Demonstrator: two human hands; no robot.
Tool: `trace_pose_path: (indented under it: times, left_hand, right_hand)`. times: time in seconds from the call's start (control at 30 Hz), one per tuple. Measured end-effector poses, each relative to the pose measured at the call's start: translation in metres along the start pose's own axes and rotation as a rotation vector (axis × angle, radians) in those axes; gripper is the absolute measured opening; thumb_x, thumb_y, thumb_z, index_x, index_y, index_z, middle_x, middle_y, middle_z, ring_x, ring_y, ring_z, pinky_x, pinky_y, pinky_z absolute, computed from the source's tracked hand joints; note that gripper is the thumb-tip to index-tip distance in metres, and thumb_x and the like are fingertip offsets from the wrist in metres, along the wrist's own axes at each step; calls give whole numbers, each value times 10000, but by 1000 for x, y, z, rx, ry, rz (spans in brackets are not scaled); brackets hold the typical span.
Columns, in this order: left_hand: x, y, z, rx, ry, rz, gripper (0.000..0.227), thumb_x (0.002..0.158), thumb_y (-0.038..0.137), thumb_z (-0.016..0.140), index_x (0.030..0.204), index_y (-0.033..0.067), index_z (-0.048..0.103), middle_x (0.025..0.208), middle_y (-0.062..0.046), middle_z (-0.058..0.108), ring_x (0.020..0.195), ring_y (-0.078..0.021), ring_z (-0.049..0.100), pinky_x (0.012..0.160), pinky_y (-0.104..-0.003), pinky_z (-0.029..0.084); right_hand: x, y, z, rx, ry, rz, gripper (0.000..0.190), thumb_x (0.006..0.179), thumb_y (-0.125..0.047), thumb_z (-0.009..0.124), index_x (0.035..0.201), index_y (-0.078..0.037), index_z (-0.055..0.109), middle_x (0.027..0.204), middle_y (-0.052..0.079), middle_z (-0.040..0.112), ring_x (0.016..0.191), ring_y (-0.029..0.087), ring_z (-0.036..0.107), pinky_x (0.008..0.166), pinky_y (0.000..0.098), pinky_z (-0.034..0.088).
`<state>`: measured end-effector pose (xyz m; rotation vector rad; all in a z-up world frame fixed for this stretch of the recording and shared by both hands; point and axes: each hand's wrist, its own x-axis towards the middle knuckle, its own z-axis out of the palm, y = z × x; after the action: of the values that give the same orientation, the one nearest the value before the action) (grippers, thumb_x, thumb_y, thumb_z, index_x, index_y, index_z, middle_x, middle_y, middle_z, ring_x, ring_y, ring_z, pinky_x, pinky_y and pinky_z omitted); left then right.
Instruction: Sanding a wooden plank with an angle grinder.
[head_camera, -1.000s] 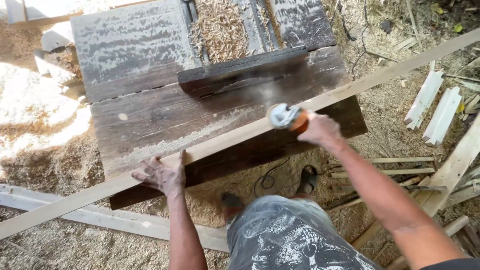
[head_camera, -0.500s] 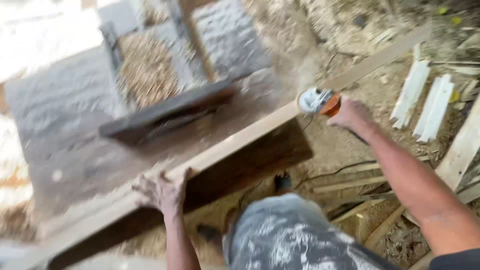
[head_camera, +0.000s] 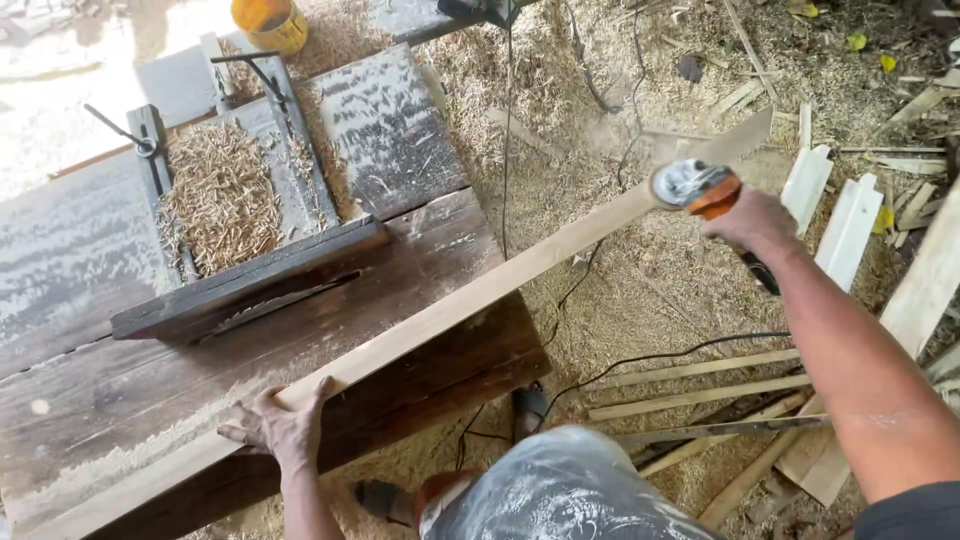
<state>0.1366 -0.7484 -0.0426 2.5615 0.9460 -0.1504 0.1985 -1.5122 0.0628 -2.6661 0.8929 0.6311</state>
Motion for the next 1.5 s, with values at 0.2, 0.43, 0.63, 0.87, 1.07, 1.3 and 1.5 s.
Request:
trace_pose_path:
  times: [0.2,0.43,0.63,0.87,1.07,1.3,1.5]
  left_hand:
    - [7,-6,6,33,17,-7,1121,504,913,708,1343,189,538,1715,-204,-5,1517,-422,-250,1115,-787,-124]
    - [5,-4,4,29,-5,-28,1141,483,910,690,1370,211,526,1717,-198,-22,1519,-408,-266,1122,-780,-121]
    - [27,-31,34,144,66,147,1183,675,1022,613,1471,157,481,1691,-269,-12,1535,-435,-239,1166,-732,-175]
    - [-20,16,-15,2,-45,103,956,815,882,356,1468,187,417,1650,-280,-124,1485,-421,-237,1034,-720,-219]
    - [-30,12,-57,110,-149,256,774,942,712,231,1558,251,316,1696,-150,27,1562,-309,-78,1161,-665,-155]
    - [-20,-48,-73,-308,51,333,869,999,706,196,1616,94,186,1697,-180,74,1583,-303,-15,1248,-495,-52]
    - [14,-129,-89,-293,284,209,922,982,734,93,1623,77,186,1714,-211,-58,1595,-329,-94,1230,-570,-153]
  right_hand:
    - [71,65,0,247,100,240,697,674,-323,900,1217,-6,602,977,120,692,811,222,663,659,333,549]
    - [33,13,4,241,99,274,708,656,-389,896,1199,-25,624,939,110,718,811,225,694,651,341,560]
    - [-24,-55,40,109,107,-79,573,679,-372,854,1117,-52,668,894,96,709,807,245,680,730,351,540]
    - [-114,-159,85,79,7,-207,565,677,-319,831,1138,-31,678,965,155,745,901,303,735,821,411,599]
    - [-217,-258,108,73,50,-422,715,602,-266,853,1248,-71,614,1030,200,730,978,345,710,903,459,575]
    - [-307,-365,147,-155,-104,-582,646,679,-296,806,1250,-95,583,884,121,706,817,281,705,785,447,592]
    - [-382,-450,206,-317,-294,-778,383,753,-223,656,1107,-81,628,704,39,582,541,160,535,480,316,522]
